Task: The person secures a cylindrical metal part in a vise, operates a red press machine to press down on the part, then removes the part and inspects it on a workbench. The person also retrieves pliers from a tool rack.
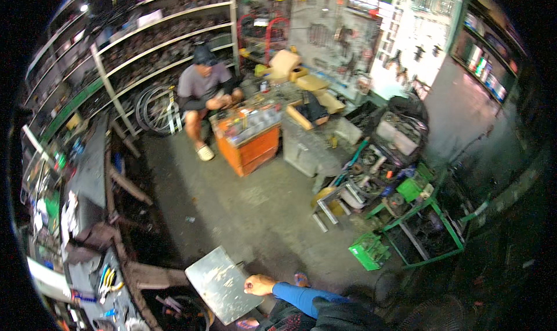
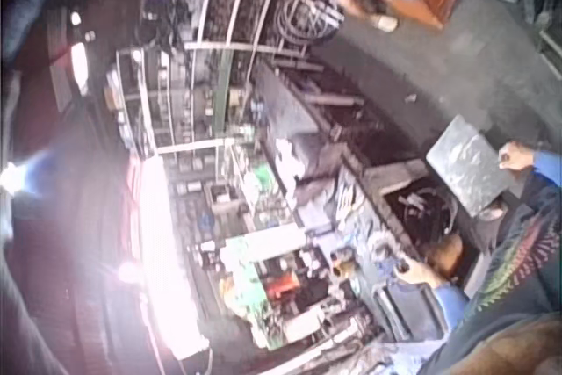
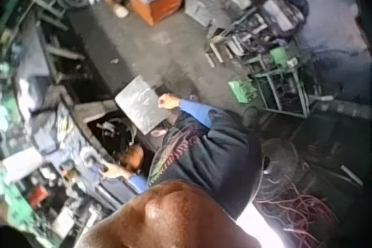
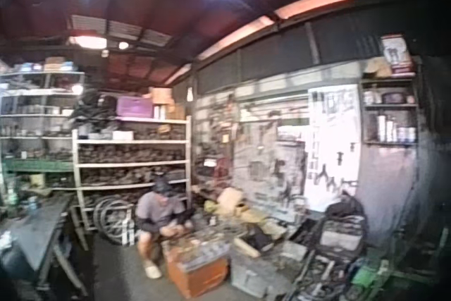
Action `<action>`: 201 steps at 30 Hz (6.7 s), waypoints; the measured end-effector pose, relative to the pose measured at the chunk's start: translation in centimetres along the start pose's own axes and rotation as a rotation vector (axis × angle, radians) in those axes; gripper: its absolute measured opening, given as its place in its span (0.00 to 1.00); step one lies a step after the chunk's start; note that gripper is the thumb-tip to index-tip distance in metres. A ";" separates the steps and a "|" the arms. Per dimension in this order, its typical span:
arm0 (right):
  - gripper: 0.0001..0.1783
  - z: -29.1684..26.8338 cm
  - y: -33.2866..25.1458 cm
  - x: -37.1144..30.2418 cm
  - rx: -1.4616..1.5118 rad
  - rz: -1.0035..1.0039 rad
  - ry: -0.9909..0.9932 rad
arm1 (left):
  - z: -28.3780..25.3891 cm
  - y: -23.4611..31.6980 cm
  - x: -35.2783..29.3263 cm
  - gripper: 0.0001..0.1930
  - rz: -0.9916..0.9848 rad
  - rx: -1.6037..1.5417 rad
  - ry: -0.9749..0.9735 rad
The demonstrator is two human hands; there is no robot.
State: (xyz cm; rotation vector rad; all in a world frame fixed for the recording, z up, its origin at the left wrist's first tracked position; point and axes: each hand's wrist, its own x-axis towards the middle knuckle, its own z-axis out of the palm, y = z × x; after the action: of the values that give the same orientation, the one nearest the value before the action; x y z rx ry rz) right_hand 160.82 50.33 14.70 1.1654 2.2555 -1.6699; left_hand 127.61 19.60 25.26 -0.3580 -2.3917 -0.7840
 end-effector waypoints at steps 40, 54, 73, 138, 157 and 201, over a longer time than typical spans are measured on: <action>0.15 -58.2 37.0 -1.0 0.610 0.391 1.437 | 60.9 80.8 -18.8 0.10 -0.152 -0.800 -1.743; 0.11 -112.1 43.7 -27.4 0.084 0.317 2.210 | 64.1 94.5 -29.8 0.11 -0.347 -0.545 -1.947; 0.23 -125.9 56.3 -28.2 0.190 0.757 2.210 | 62.7 109.6 -36.7 0.16 -0.015 -0.296 -2.004; 0.31 -128.1 26.5 -25.6 0.369 -0.730 2.066 | 66.0 100.5 -37.5 0.17 -0.237 -0.725 -1.885; 0.26 -76.6 -3.4 14.7 1.335 -0.267 -0.712 | 26.6 55.9 -29.4 0.09 -1.068 -0.427 -0.606; 0.16 13.8 -44.0 38.4 -0.001 -0.082 -1.218 | 26.9 -7.3 -10.4 0.17 -1.244 -0.231 -0.995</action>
State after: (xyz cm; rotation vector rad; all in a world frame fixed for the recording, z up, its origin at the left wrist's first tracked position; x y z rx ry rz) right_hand 101.65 53.59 24.25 -0.0703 1.4697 -1.6612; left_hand 120.65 29.55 -1.93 1.0344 -3.3677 -1.6918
